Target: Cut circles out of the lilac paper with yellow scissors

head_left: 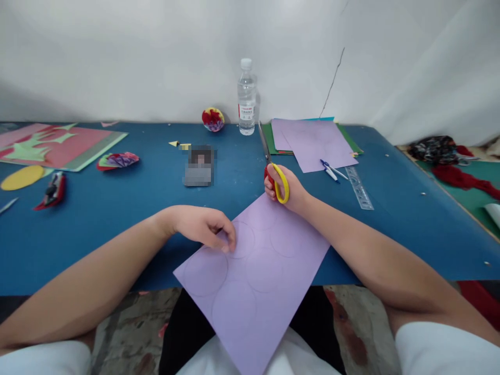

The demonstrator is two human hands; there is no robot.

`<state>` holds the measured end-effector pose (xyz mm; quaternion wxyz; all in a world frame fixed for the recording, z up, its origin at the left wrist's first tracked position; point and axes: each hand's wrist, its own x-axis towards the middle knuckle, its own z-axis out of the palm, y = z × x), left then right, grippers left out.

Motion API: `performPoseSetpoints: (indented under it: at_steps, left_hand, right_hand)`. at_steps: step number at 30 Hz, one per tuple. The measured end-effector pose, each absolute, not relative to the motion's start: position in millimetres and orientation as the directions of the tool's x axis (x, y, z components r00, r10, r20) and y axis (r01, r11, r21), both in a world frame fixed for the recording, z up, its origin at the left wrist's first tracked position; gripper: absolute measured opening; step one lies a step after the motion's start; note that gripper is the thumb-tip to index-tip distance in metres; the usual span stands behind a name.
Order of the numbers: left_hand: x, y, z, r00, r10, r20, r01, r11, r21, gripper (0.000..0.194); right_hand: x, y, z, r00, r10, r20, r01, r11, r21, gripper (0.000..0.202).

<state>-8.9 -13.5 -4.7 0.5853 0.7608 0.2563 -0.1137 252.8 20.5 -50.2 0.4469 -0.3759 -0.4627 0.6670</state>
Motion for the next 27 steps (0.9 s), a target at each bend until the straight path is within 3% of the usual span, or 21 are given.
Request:
performPoseSetpoints:
  at_steps: [5,10,14,19,24,27]
  left_hand:
    - [-15,-12,2,0.829,0.343,-0.443,0.536,-0.254,0.805,0.022]
    - [-22,-3,6,0.764,0.518,-0.385,0.568,-0.258,0.782,0.022]
    - [-23,5,6,0.624,0.693,-0.361,0.588,-0.113,0.801,0.025]
    - [-19,3,-4,0.446,0.839,-0.312,0.508,0.049,0.86,0.042]
    - [-9,-7,-13,0.346,0.885,-0.312,0.339,0.192,0.921,0.064]
    - [-4,-11,-14,0.346,0.867,-0.358,0.292,0.263,0.92,0.061]
  right_hand:
    - [254,21,-49,-0.39,0.919,-0.056,-0.258,-0.168,-0.952,0.066]
    - [253,22,-49,-0.427,0.903,-0.033,-0.237,-0.147,-0.96,0.07]
    - [250,22,-46,-0.454,0.891,-0.011,-0.249,-0.139,-0.959,0.076]
    - [249,15,-34,-0.484,0.873,0.052,-0.28,-0.098,-0.955,0.085]
    - [250,7,-9,-0.459,0.889,0.001,-0.302,-0.155,-0.941,0.084]
    - [252,4,-4,-0.414,0.908,-0.06,-0.268,-0.184,-0.946,0.086]
